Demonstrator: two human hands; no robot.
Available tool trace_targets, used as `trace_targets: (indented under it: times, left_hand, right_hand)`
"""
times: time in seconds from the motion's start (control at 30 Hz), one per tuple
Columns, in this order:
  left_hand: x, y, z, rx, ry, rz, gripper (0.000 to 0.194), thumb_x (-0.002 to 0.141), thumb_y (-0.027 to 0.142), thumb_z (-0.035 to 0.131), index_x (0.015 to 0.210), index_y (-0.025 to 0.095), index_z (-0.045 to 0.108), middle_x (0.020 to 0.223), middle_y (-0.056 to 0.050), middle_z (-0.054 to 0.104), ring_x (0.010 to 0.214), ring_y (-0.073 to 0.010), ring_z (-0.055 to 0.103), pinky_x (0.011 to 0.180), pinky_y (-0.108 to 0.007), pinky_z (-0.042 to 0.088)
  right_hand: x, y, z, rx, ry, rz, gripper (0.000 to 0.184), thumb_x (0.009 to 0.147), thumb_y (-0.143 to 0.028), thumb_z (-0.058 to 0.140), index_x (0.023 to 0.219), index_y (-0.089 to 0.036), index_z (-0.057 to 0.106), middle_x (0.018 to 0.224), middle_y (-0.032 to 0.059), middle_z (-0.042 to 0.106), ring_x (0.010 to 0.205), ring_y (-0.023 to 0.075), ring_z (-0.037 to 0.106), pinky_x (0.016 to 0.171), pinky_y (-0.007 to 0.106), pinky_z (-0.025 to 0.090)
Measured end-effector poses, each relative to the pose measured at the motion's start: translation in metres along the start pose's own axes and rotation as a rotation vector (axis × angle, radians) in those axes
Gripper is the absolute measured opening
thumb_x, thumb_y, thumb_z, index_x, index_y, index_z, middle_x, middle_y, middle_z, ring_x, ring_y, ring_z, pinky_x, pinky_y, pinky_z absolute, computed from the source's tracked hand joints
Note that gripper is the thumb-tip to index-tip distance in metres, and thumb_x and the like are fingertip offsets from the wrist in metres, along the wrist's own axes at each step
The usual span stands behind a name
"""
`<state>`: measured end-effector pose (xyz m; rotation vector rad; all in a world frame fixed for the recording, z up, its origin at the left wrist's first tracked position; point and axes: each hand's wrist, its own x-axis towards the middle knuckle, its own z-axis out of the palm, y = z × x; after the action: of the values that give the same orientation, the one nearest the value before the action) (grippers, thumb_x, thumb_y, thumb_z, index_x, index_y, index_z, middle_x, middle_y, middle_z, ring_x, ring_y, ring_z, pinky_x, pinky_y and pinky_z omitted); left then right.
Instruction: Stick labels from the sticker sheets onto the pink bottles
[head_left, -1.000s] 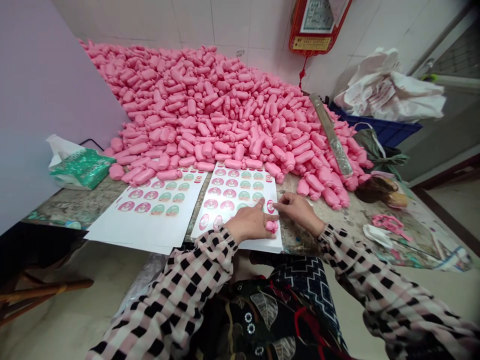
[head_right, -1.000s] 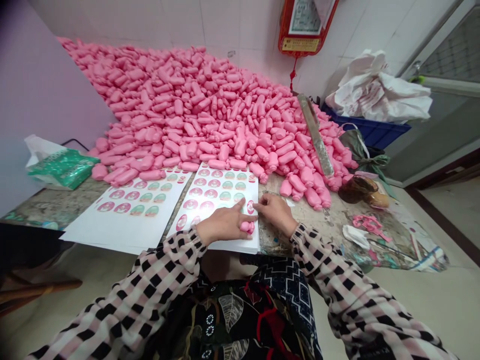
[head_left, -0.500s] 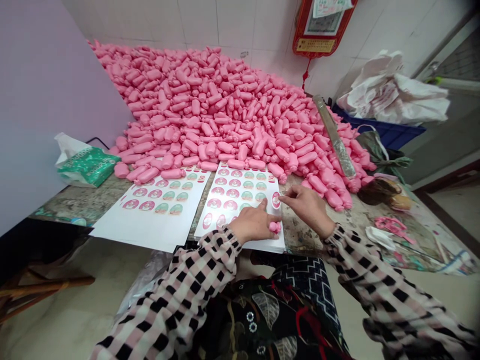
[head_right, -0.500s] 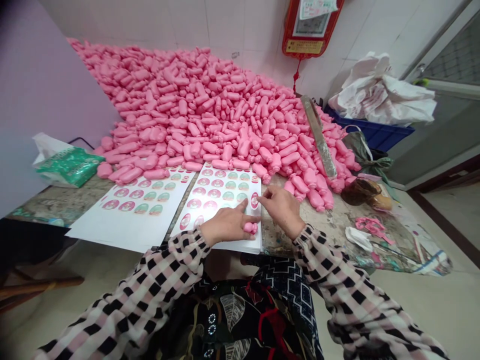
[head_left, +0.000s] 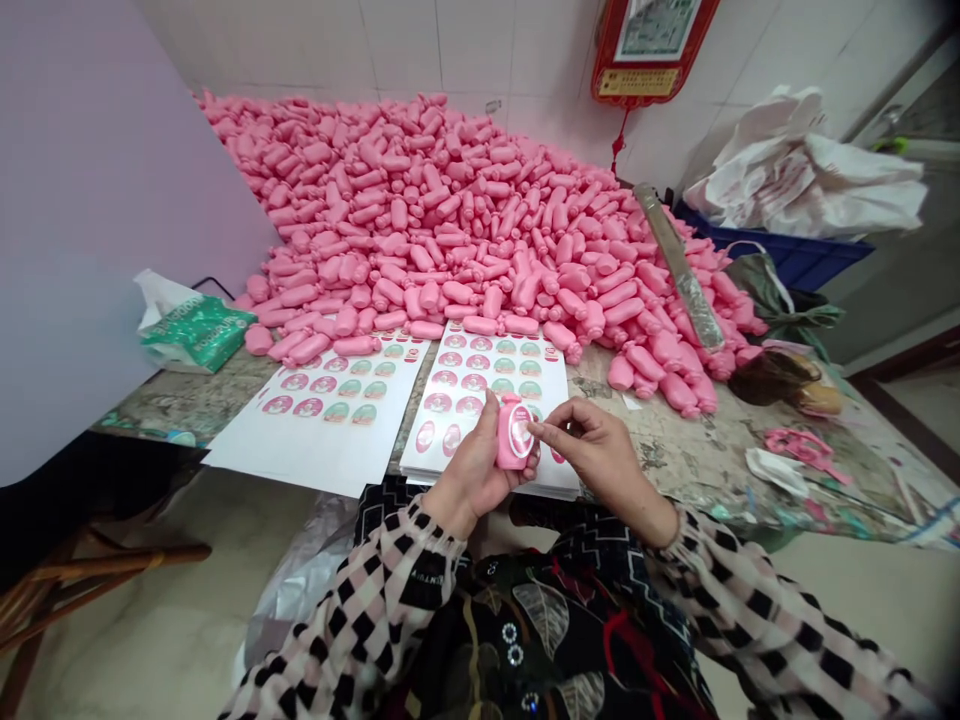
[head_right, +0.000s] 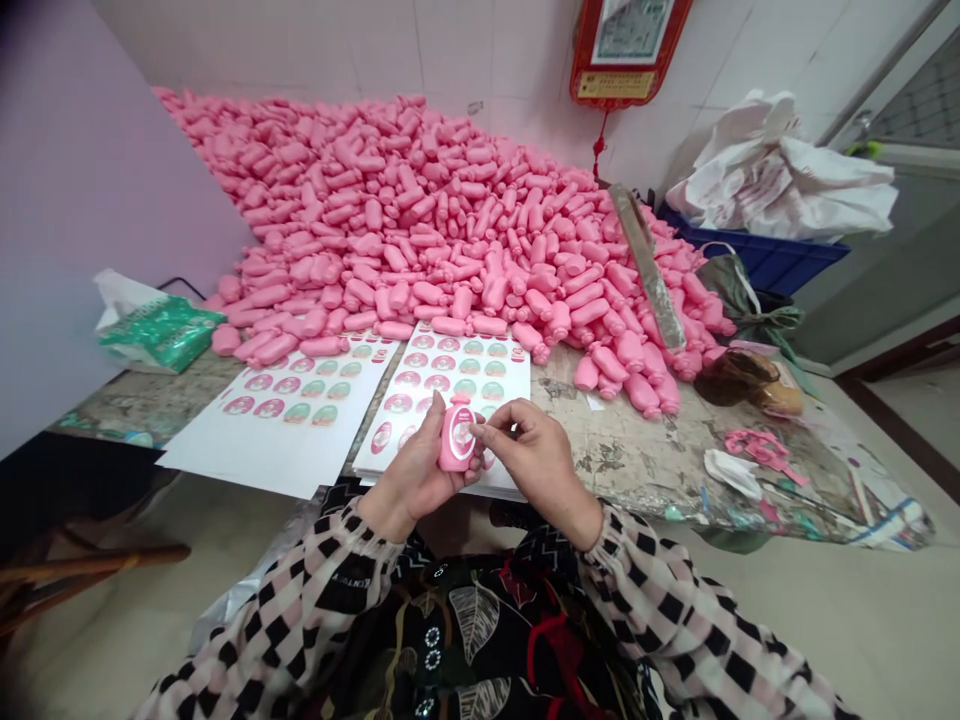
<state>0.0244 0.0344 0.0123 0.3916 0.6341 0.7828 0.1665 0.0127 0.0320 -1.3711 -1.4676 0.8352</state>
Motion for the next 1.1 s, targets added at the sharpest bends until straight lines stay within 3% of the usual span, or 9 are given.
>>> trace_targets:
  times: [0.37,0.8,0.9,1.0,1.1]
  left_hand:
    - [-0.003,-0.003,0.001,0.053,0.014,0.021,0.059,0.077,0.070,0.039,0.085,0.015,0.057,0.059,-0.002,0.056,0.046,-0.0112,0.054,0.042,-0.021,0.040]
    - [-0.004,-0.006,0.004,0.089,0.038,0.085,0.064,0.070,0.076,0.041,0.085,0.016,0.056,0.061,-0.001,0.056,0.051,-0.0124,0.056,0.044,-0.021,0.043]
    - [-0.006,-0.007,0.004,0.126,0.015,0.124,0.055,0.073,0.069,0.047,0.082,0.016,0.053,0.064,0.000,0.055,0.051,-0.0099,0.054,0.045,-0.020,0.042]
    - [-0.010,-0.006,0.005,0.251,0.000,0.187,0.037,0.075,0.052,0.059,0.084,0.018,0.050,0.065,0.003,0.053,0.050,-0.0079,0.053,0.046,-0.019,0.042]
    - [-0.016,-0.004,0.005,0.362,0.002,0.190,0.031,0.077,0.045,0.060,0.091,0.020,0.047,0.069,0.003,0.055,0.051,-0.0107,0.057,0.047,-0.022,0.046]
  right_hand:
    - [-0.005,0.004,0.004,-0.122,-0.010,-0.007,0.027,0.073,-0.046,0.064,0.067,-0.019,0.061,0.068,0.0006,0.061,0.061,0.0130,0.053,0.058,0.025,0.041]
    - [-0.009,0.007,0.004,-0.194,-0.002,-0.011,0.026,0.076,-0.046,0.062,0.069,-0.021,0.060,0.068,0.0001,0.061,0.060,0.0133,0.054,0.056,0.025,0.040]
    - [-0.011,0.006,0.003,-0.225,-0.002,-0.018,0.026,0.077,-0.046,0.060,0.070,-0.021,0.060,0.069,0.0003,0.061,0.060,0.0134,0.054,0.056,0.025,0.040]
    - [-0.014,0.001,0.000,-0.307,-0.017,-0.078,0.027,0.080,-0.046,0.057,0.071,-0.022,0.060,0.072,0.0010,0.061,0.064,0.0140,0.055,0.059,0.025,0.041]
    - [-0.018,-0.004,-0.003,-0.458,-0.061,-0.172,0.026,0.084,-0.045,0.052,0.077,-0.023,0.063,0.076,0.0020,0.061,0.068,0.0143,0.055,0.064,0.026,0.040]
